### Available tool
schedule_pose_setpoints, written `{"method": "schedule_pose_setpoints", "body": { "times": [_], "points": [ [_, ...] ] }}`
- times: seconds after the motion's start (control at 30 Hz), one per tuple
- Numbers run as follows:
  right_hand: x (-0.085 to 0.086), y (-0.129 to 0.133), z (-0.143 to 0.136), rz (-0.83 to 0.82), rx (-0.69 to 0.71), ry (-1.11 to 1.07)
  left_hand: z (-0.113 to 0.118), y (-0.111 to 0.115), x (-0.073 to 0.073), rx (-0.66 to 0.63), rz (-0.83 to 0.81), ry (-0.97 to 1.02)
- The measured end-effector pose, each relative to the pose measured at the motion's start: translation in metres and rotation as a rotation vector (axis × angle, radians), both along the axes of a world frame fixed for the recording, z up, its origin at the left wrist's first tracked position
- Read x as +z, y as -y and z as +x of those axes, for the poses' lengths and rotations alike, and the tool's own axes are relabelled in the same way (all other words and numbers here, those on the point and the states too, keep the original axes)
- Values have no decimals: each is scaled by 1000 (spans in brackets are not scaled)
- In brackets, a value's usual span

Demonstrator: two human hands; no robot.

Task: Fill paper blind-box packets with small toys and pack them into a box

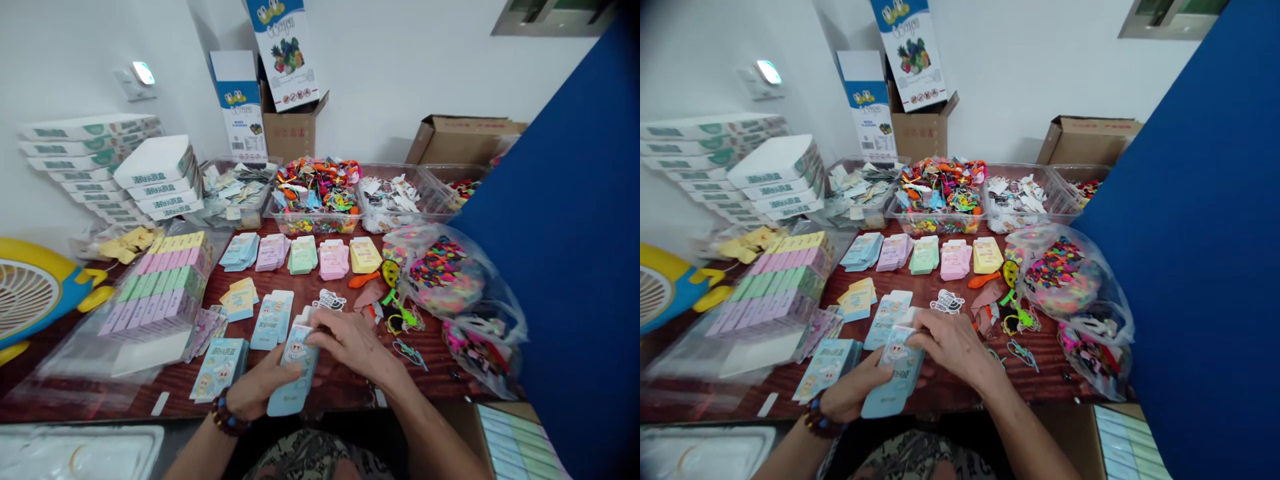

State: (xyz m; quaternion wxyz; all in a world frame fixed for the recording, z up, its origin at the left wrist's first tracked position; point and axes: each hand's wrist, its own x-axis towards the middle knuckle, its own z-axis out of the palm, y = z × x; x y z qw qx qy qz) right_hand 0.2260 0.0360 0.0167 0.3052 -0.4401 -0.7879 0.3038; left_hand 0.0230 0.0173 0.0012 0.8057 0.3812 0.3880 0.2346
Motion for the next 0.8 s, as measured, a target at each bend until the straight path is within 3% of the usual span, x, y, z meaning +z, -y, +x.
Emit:
{"method": "schedule_pose_setpoints", "body": {
  "times": [0.13,0.33,0.53,0.63,0.73,0.8],
  "points": [
    [-9,11,4,-87,-109,22,18,8,-17,161,108,-175],
    [-31,17,9,-338,-148,-239,22,8,-19,201,403,-344],
    [-33,21,16,-181,-90,-101,7,8,-21,-3,669,-394],
    [-39,29,14,-120,-103,-132,4,5,-24,-38,641,-372],
    [-53,41,11,-93,-314,-334,2,7,-25,8,548,-307],
    [-63,49,8,-173,-402,-477,2,9,-24,24,528,-272]
  ]
}}
